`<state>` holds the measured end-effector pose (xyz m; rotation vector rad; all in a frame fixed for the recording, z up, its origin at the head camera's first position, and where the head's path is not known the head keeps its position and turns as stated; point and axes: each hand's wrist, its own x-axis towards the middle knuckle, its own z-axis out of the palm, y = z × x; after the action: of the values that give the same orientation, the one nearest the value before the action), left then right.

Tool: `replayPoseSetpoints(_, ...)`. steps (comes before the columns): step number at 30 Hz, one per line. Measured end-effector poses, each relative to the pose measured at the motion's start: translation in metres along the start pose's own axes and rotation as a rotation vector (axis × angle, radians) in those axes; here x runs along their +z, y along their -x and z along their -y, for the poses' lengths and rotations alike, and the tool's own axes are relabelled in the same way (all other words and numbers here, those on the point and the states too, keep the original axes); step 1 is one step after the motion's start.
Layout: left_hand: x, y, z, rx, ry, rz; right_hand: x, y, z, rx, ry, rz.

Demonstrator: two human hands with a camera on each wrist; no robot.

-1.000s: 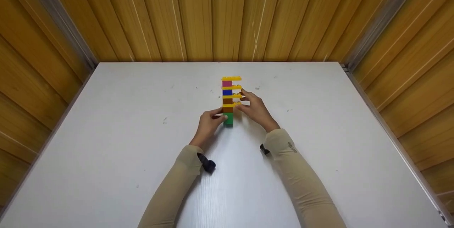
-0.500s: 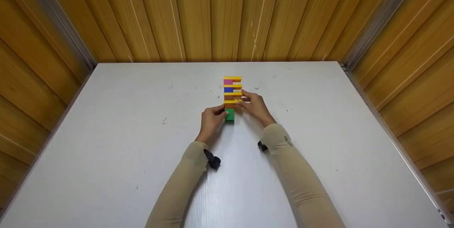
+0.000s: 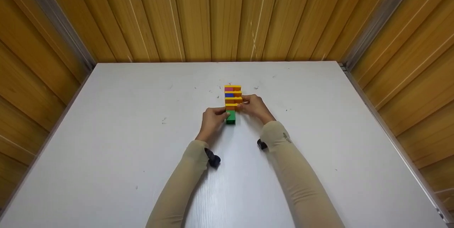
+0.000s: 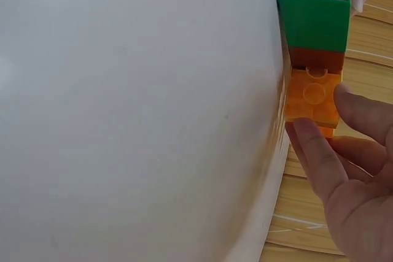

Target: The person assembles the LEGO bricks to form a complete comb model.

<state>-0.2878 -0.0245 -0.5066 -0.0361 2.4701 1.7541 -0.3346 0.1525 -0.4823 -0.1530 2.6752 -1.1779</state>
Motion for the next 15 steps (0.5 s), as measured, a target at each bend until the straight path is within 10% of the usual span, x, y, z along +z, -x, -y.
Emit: replayPoseSetpoints(15, -0.0026, -0.0022, -0.0001, -0.053, -0.039, -0.006, 0.0030, 0.0031, -0.0010, -0.009, -0.024, 0.059)
